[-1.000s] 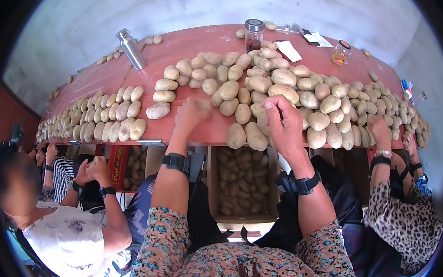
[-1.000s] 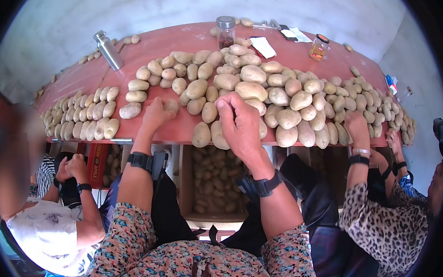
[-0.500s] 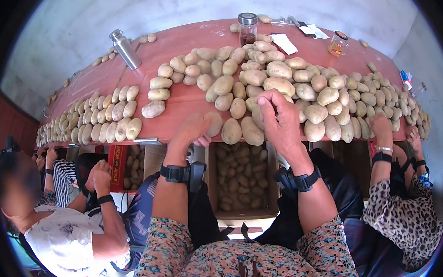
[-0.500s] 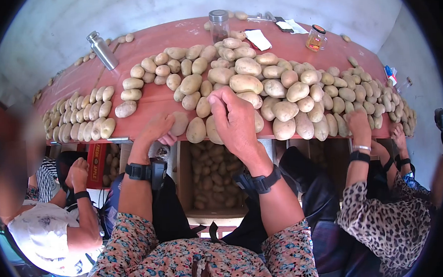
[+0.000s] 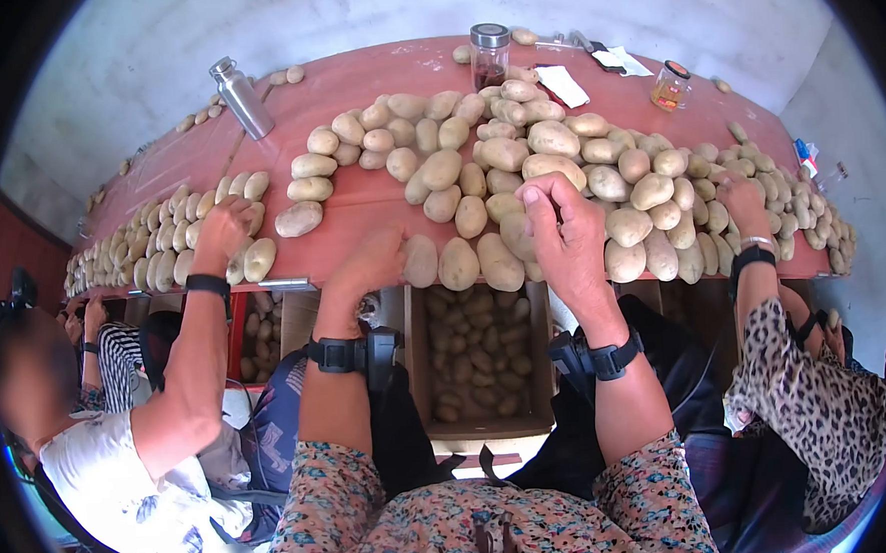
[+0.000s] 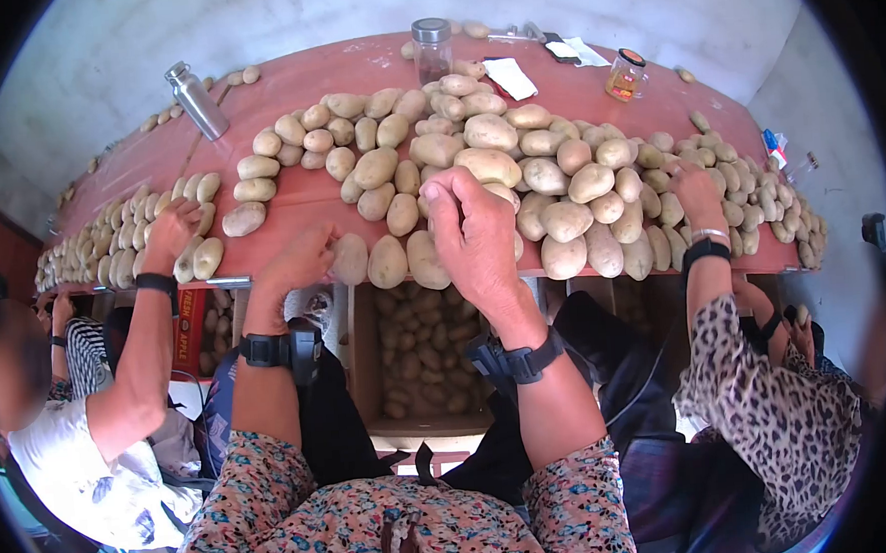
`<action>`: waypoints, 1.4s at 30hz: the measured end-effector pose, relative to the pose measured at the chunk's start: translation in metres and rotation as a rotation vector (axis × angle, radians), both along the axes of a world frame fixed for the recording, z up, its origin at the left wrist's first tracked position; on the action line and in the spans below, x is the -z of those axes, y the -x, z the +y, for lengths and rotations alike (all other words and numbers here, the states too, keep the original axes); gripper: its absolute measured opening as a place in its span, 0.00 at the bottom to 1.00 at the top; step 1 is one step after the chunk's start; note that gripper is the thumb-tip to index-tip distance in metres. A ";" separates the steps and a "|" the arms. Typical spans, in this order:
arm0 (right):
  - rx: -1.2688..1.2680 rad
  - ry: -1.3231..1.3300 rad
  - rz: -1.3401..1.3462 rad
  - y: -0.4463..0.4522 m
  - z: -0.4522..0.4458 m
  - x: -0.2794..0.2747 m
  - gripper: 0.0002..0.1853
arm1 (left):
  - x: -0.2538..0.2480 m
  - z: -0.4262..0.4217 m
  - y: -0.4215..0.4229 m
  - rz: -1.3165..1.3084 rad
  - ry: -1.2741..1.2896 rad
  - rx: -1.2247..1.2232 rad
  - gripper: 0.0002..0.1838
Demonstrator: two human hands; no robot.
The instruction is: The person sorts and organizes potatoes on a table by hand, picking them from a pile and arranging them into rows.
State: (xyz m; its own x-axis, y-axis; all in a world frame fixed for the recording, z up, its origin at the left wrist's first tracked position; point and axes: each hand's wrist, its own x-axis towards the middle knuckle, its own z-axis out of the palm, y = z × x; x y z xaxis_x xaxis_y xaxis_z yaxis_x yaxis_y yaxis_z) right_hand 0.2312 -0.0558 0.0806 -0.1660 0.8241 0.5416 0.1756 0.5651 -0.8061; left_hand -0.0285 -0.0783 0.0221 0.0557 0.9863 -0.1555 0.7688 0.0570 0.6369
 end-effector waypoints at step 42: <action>0.011 -0.062 -0.113 0.013 -0.001 0.015 0.06 | 0.017 -0.021 -0.125 0.659 -0.311 0.049 0.43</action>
